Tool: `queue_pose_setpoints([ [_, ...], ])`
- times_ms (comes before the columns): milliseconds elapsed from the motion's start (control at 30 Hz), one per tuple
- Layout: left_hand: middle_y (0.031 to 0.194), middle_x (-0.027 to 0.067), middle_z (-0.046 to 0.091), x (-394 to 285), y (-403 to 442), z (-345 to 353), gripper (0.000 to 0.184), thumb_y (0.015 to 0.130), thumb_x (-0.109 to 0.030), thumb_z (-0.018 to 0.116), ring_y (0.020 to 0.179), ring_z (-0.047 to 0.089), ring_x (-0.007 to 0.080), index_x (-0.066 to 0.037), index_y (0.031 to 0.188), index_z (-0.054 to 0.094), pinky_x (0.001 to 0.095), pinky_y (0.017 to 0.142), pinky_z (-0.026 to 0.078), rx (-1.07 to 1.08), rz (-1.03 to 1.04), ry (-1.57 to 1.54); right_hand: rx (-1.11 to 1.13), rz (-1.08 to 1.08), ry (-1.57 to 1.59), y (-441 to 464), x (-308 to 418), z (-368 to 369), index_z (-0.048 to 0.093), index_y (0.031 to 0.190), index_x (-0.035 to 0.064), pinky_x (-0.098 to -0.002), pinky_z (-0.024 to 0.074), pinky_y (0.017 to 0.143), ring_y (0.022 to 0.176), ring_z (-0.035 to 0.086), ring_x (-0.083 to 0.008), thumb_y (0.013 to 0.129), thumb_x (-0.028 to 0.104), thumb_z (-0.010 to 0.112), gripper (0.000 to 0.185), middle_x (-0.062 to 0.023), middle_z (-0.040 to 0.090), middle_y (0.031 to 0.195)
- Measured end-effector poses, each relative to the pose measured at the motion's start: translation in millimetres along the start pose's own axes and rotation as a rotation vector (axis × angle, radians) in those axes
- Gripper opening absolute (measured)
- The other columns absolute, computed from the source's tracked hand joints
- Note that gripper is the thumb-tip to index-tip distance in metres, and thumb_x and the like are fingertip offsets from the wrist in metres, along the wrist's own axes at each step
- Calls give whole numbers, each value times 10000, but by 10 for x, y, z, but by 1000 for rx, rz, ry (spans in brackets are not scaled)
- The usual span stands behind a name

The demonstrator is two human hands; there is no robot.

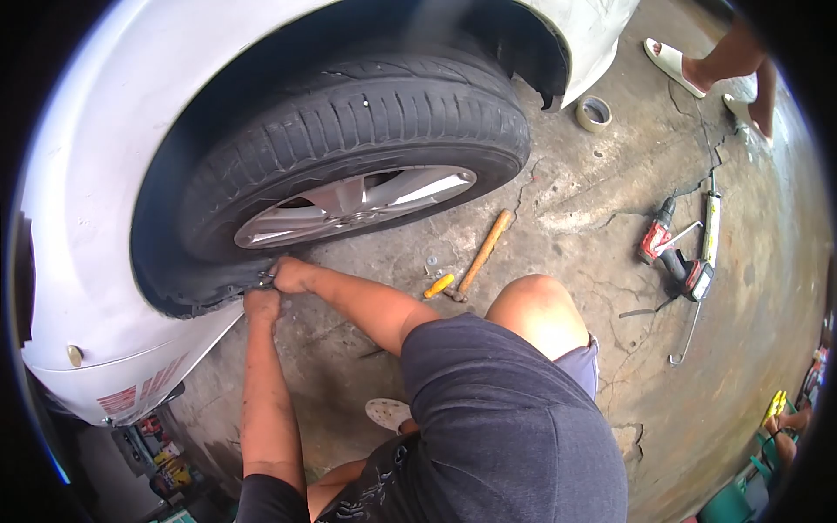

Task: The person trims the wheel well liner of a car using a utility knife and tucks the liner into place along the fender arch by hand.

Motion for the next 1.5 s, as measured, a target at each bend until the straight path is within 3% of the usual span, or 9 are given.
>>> queue_pose_setpoints([
  [100, 912, 130, 709, 10, 91, 37, 266, 853, -96, 587, 658, 711, 255, 26, 1073, 673, 355, 491, 563, 2, 71, 171, -78, -19, 17, 31, -19, -53, 719, 1121, 19, -423, 493, 958, 1085, 646, -374, 793, 62, 577, 360, -227, 689, 1144],
  [167, 929, 127, 705, 303, 198, 184, 262, 862, -82, 570, 670, 711, 255, 16, 1080, 679, 353, 505, 569, 88, -61, 217, -36, -15, -13, 16, -16, -37, 724, 1104, 13, -428, 491, 961, 1082, 645, -375, 779, 51, 568, 362, -233, 685, 1146],
  [400, 925, 129, 703, 295, 213, 109, 265, 873, -104, 571, 717, 723, 255, 5, 1088, 680, 348, 503, 566, 47, 0, 54, -23, 46, -19, -79, 101, -58, 720, 1097, 6, -430, 496, 934, 1048, 657, -371, 759, 40, 585, 365, -231, 698, 1106],
  [467, 914, 130, 695, 24, 147, 38, 278, 875, -107, 575, 770, 723, 230, 1, 1115, 665, 342, 501, 558, -12, 188, 526, -23, 39, -17, -86, 129, -72, 723, 1084, 9, -437, 505, 903, 1009, 668, -372, 761, 56, 609, 345, -227, 707, 1072],
  [667, 920, 137, 702, 133, 142, 70, 275, 863, -101, 574, 675, 716, 263, 26, 1083, 676, 361, 478, 545, 126, 48, 244, -82, -1, -21, -21, 30, -23, 737, 1035, 17, -446, 509, 888, 984, 673, -383, 777, 90, 616, 295, -235, 709, 1038],
  [900, 913, 145, 699, 36, 108, 64, 278, 865, -82, 558, 650, 720, 277, 74, 1072, 660, 351, 468, 546, 169, -5, 347, -56, -1, -65, -25, 59, -25, 736, 1021, 10, -447, 509, 884, 988, 669, -397, 780, 100, 610, 286, -245, 706, 1030],
  [1067, 962, 163, 687, 446, 318, 221, 261, 848, -41, 552, 668, 725, 288, 85, 1050, 659, 357, 456, 545, 222, 9, -82, -74, 10, -46, -11, 53, -22, 730, 1029, -12, -446, 510, 886, 979, 672, -396, 785, 99, 609, 293, -254, 705, 1028],
  [1400, 967, 162, 676, 252, 220, 161, 284, 845, -37, 554, 687, 722, 292, 76, 1092, 636, 353, 505, 570, 179, 95, 17, -76, 23, -32, -31, 68, -26, 737, 1034, -4, -443, 510, 893, 995, 674, -389, 778, 67, 596, 301, -251, 706, 1041],
  [1500, 969, 156, 681, 290, 192, 133, 291, 847, -50, 561, 681, 719, 279, 53, 1105, 648, 354, 488, 565, 193, -51, -121, -67, 38, -16, -22, 66, -28, 737, 1042, -1, -441, 509, 898, 1002, 672, -393, 771, 52, 589, 314, -253, 705, 1043],
])
Point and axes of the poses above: each hand's wrist, its own y-axis towards the middle knuckle, its own z-axis out of the palm, x = y × z, the point moved 9 cm from there along y, towards the middle knuckle
